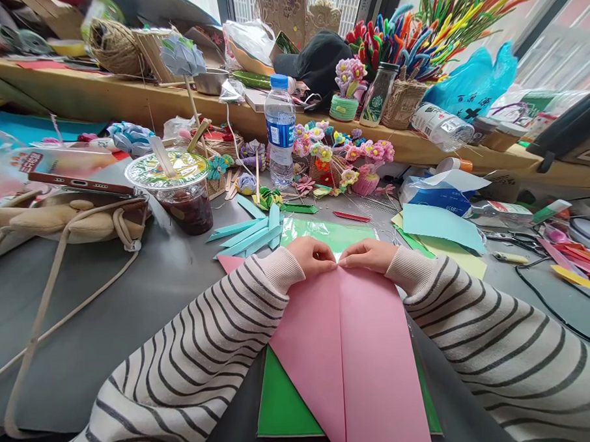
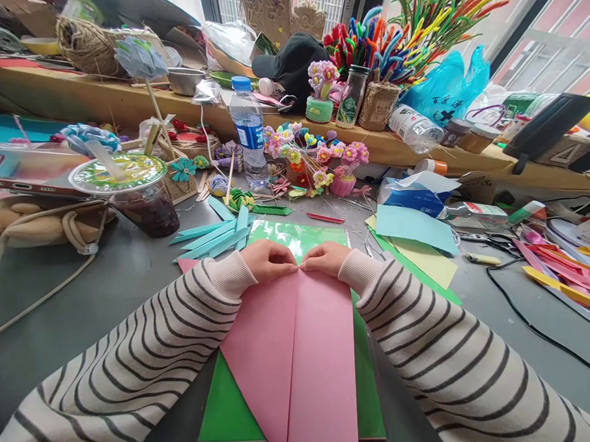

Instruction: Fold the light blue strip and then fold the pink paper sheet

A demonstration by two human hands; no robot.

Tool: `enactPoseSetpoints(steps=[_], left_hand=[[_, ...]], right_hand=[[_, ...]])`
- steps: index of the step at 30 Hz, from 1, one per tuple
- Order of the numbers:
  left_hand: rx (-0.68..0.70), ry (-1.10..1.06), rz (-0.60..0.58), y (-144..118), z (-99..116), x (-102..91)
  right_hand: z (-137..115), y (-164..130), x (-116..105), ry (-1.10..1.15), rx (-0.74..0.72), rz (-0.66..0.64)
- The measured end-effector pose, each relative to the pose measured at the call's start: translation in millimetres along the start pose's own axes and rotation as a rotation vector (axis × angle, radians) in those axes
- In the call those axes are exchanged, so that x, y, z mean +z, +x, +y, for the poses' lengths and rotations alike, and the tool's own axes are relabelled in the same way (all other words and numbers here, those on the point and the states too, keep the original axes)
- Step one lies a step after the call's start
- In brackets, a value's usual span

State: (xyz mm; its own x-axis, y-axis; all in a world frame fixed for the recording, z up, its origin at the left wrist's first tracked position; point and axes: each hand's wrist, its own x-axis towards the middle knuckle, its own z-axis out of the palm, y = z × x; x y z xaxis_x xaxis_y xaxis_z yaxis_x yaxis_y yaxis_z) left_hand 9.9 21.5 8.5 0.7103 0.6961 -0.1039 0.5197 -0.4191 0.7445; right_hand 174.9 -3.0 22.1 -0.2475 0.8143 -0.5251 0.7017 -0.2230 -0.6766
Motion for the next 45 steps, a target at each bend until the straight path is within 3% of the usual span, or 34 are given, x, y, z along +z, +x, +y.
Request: enactPoseSetpoints(steps=[11, 23, 30, 45], left_hand=[[0.003, -0.039, 0.003, 0.7, -2.6, -1.0], [-0.004, -0.214, -0.142, 5.1, -12.2, 0.7], [-0.003, -0.234, -0.143, 6.0, -19.8, 4.0], [0.01, -0.183, -0.111, 3.1, -14.3, 1.4]], right_hand=[[3.9, -0.9, -1.1, 0.162, 0.02, -0.051], [7.6, -2.8, -1.2, 0.148, -0.036, -0.062], [14.9, 5.9, 4.4, 0.206, -0.057, -0.058], [18.9, 5.2, 3.9, 0.306, -0.053, -0.087]])
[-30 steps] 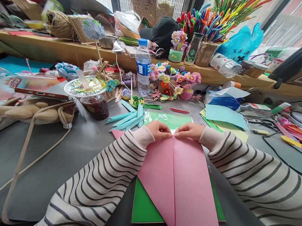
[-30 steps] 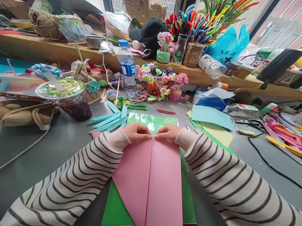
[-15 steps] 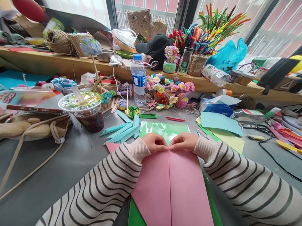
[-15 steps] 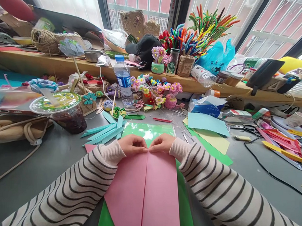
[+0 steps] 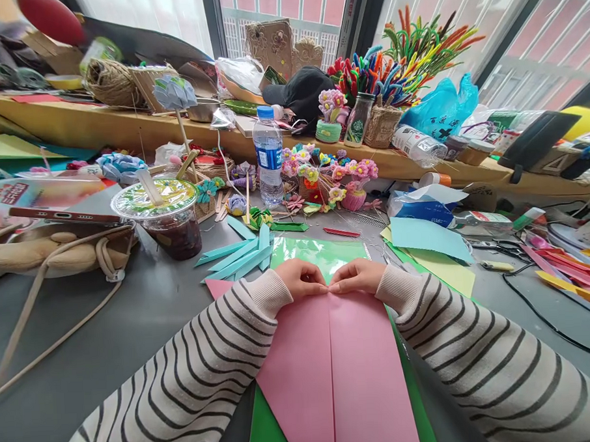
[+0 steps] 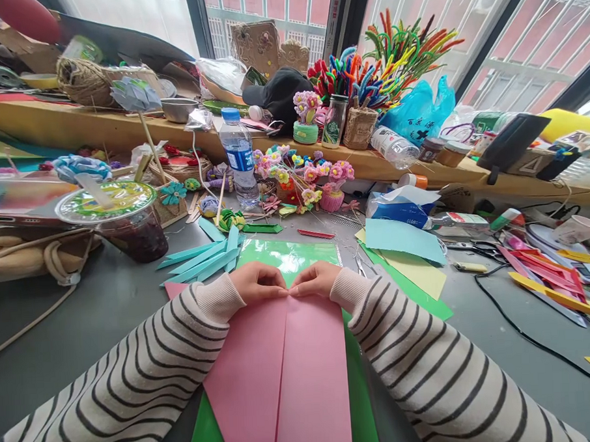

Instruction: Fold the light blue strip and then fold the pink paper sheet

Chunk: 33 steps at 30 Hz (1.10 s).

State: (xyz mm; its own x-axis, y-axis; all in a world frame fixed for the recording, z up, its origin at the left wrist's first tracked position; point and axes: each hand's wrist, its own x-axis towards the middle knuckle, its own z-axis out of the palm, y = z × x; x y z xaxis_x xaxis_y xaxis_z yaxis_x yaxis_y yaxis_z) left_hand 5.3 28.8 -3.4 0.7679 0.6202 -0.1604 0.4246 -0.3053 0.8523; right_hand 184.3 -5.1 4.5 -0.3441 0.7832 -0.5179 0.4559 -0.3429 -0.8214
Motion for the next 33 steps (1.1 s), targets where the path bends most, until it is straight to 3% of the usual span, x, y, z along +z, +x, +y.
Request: enactPoseSetpoints(steps=[15, 22, 33], left_hand=[[-0.008, -0.047, 0.003, 3.3, -6.6, 1.9], [-0.043, -0.056, -0.094, 3.3, -6.0, -1.1], [-0.101, -0.045, -0.061, 2.6, -2.1, -0.8]], right_hand=[[2.2, -1.5, 1.8, -0.019, -0.035, 0.034], [5.6, -1.0, 3.0, -0.04, -0.05, 0.066], [2.1, -5.5, 5.1, -0.05, -0.055, 0.071]])
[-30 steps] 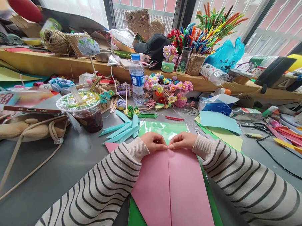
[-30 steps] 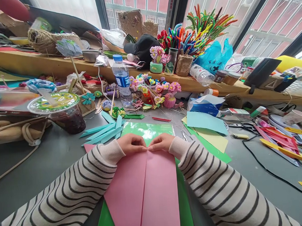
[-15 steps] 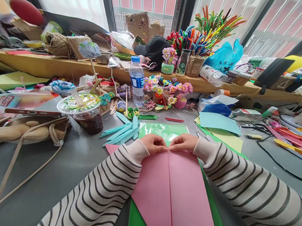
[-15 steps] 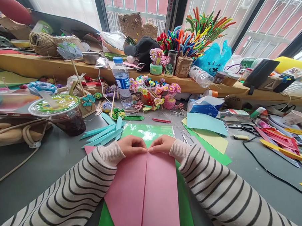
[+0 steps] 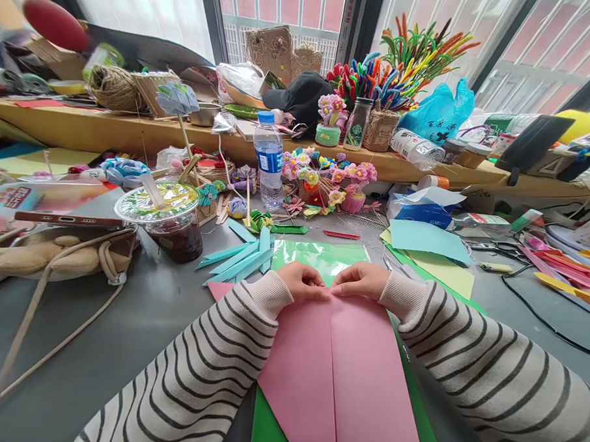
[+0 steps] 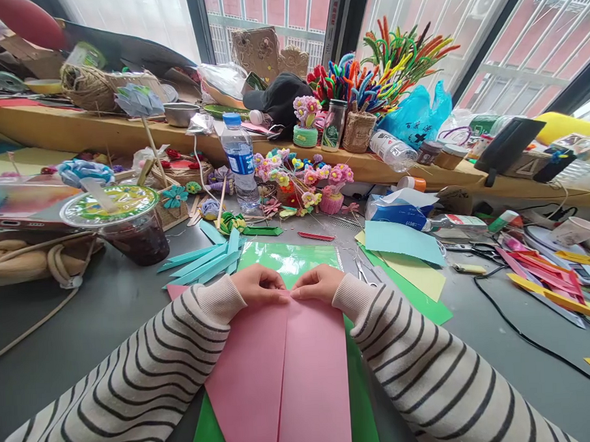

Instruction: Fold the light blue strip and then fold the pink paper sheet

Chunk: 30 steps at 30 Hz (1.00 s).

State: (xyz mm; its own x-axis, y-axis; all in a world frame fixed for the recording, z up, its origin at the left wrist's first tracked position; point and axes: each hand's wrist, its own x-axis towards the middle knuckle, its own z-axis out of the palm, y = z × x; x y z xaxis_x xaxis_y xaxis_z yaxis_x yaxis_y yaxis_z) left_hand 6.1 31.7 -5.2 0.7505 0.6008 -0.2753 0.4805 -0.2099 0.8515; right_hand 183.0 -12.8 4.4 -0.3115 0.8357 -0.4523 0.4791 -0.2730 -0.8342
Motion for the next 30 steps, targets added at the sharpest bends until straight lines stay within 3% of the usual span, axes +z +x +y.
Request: enactPoseSetpoints(steps=[12, 19, 30], left_hand=[[0.041, -0.055, 0.008, -2.4, 3.3, 1.2], [0.036, -0.072, 0.002, -2.3, 3.1, 1.0], [0.039, -0.082, 0.015, -2.2, 0.9, 0.8]], right_hand=[[5.1, 2.9, 0.3, 0.103, 0.02, -0.03], [4.0, 2.0, -1.5, 0.008, 0.026, -0.058], [3.5, -0.8, -1.3, 0.061, 0.006, -0.053]])
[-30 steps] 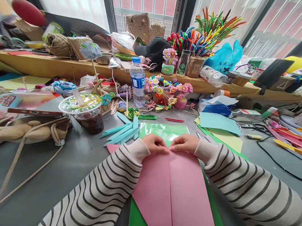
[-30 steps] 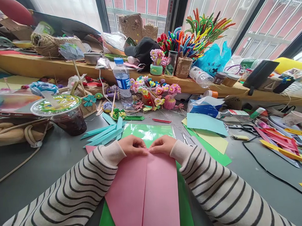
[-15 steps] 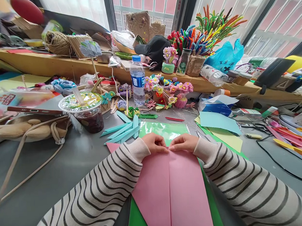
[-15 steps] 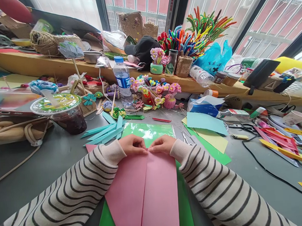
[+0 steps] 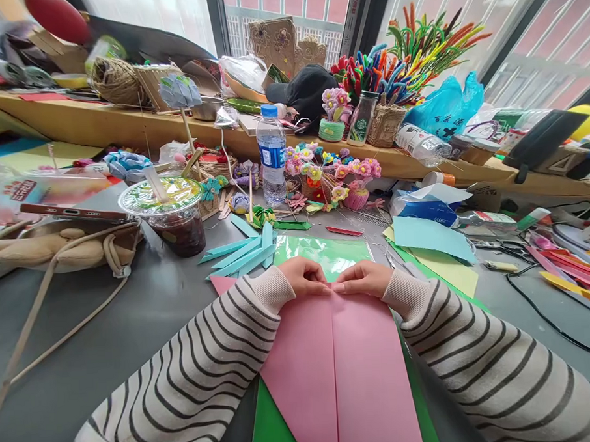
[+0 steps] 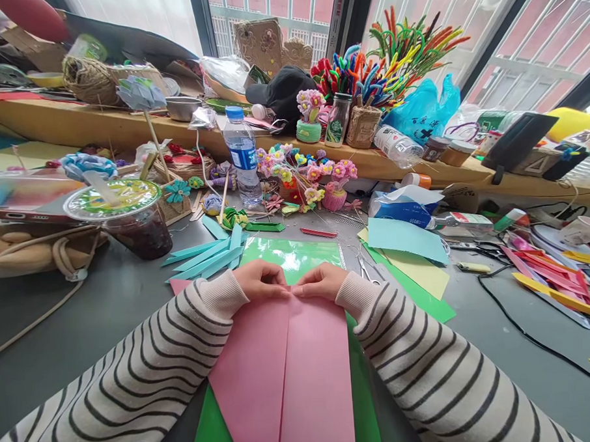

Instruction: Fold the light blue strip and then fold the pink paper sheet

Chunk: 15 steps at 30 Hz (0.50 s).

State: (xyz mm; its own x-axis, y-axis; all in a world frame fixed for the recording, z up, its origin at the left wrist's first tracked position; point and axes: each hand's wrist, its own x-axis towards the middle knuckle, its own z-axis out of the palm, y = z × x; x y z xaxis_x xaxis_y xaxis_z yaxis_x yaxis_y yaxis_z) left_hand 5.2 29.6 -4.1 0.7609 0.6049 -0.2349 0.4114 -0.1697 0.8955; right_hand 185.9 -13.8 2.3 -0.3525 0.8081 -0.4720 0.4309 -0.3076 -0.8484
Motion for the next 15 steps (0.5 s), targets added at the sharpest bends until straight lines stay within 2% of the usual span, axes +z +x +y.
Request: enactPoseSetpoints(steps=[15], left_hand=[[0.003, 0.003, 0.023, -2.0, 3.9, 0.9]], right_hand=[[-1.1, -0.3, 0.4, 0.155, 0.058, -0.021]])
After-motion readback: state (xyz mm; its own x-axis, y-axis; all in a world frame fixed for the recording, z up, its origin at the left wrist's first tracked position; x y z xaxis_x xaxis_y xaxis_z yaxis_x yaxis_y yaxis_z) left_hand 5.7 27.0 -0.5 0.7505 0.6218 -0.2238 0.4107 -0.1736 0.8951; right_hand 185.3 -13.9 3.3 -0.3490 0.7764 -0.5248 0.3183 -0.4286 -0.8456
